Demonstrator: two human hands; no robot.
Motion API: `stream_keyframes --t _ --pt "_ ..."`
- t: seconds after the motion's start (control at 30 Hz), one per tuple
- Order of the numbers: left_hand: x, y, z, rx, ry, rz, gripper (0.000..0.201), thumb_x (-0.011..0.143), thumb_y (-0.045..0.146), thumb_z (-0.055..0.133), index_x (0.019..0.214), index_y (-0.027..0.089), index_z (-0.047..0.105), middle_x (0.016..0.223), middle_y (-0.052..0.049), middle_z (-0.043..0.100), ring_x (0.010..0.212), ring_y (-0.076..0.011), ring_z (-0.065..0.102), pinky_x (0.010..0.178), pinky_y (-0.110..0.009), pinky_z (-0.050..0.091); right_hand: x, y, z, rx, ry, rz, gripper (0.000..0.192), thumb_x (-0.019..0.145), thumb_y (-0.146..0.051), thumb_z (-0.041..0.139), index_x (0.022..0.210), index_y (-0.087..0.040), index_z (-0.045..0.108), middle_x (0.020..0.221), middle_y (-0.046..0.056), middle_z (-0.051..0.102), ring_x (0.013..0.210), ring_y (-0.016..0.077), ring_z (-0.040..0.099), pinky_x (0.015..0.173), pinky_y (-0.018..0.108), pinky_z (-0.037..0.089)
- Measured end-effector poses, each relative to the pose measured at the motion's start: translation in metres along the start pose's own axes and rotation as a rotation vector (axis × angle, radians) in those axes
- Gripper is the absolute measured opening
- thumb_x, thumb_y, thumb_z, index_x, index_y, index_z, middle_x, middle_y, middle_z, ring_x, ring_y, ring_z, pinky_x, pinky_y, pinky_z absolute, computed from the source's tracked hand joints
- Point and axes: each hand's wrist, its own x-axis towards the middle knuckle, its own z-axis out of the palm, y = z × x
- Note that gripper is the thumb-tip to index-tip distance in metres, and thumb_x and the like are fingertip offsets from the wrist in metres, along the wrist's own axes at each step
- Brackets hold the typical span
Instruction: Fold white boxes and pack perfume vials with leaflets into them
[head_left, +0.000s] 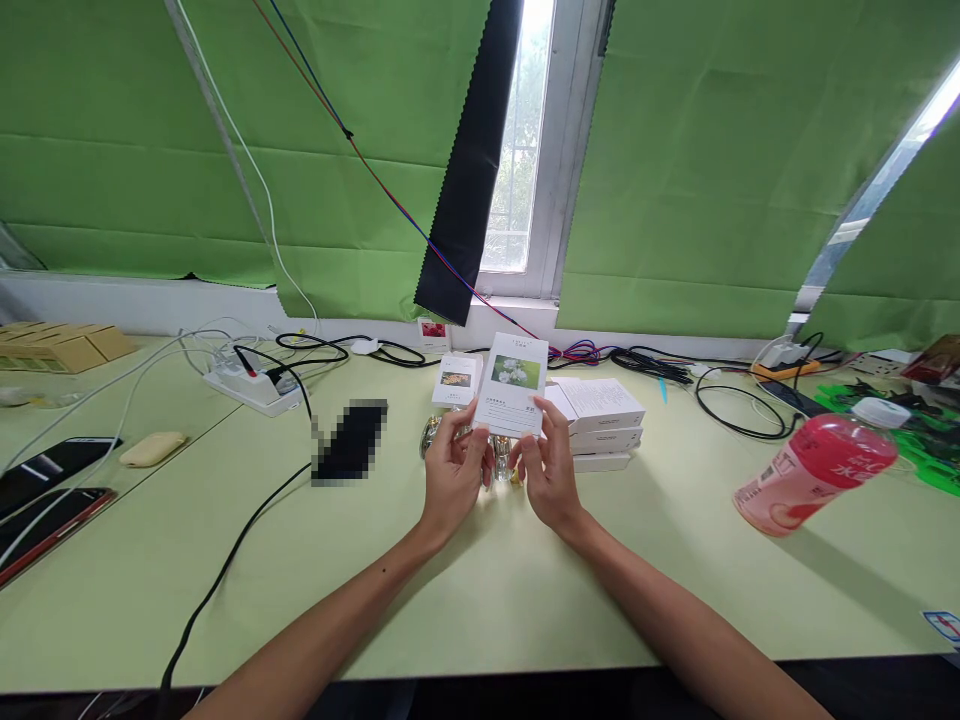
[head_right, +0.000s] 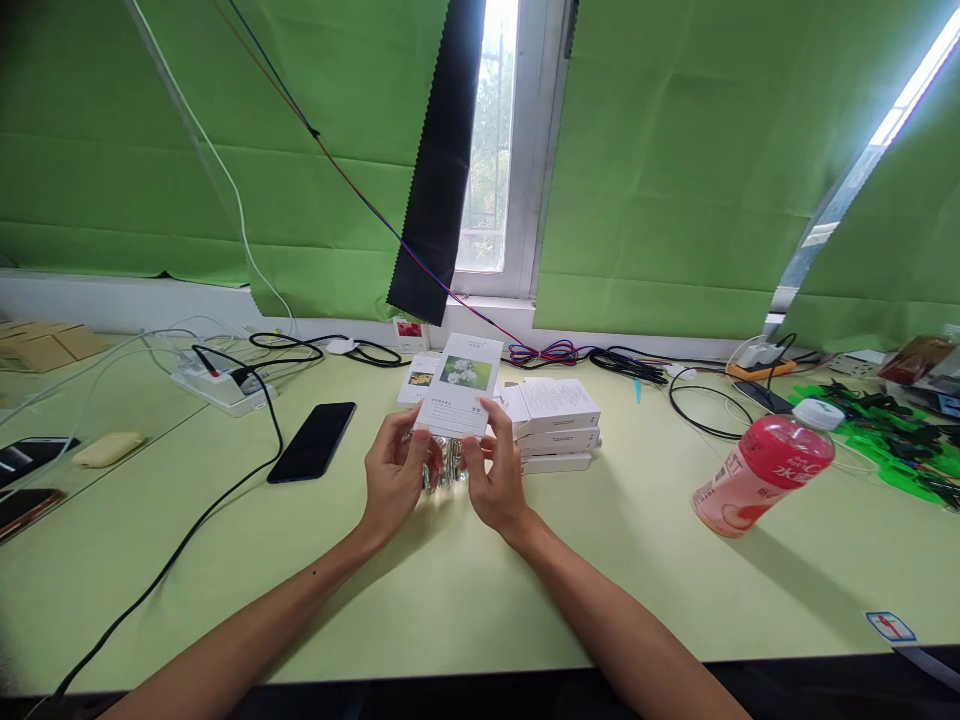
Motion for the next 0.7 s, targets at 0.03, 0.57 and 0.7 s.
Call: stream_keyframes --t 0.03,0.57,0.7 --pt "-0.0002 0.0007 0.0002 0.003 0.004 -0.003 0.045 0.088 0.055 0.07 0.114 0.02 0.061 0.067 0.003 0.062 0.045 -0.0093 0.054 0.037 -0.02 0.045 0.0 0.0 0.0001 0.002 -0.001 -0.002 0.044 0.104 -0.044 0.048 0.145 -0.034 0.036 0.131 0.01 0.059 0.064 0.0097 0.062 0.051 0.025 0.052" --pt "0.0009 -0.0015 -0.0017 0.02 0.026 -0.008 0.043 0.088 0.055 0.07 0.108 0.019 0.062 0.064 0.004 0.061 0.043 -0.0091 0.053 0.036 -0.02 0.042 0.0008 -0.0011 0.0021 -0.018 0.018 -0.019 0.04 0.104 -0.04 0.05 0.142 -0.033 0.039 0.128 0.009 0.064 0.06 0.0077 0.061 0.047 0.022 0.049" --pt "0.0014 -0.0018 -0.002 0.024 0.037 -0.019 0.046 0.086 0.057 0.071 0.109 0.019 0.063 0.065 0.004 0.061 0.043 -0.0089 0.052 0.036 -0.02 0.042 0.001 -0.0019 0.002 -0.034 0.026 -0.023 0.039 0.104 -0.039 0.05 0.142 -0.031 0.041 0.127 0.009 0.065 0.059 0.0068 0.06 0.047 0.021 0.05"
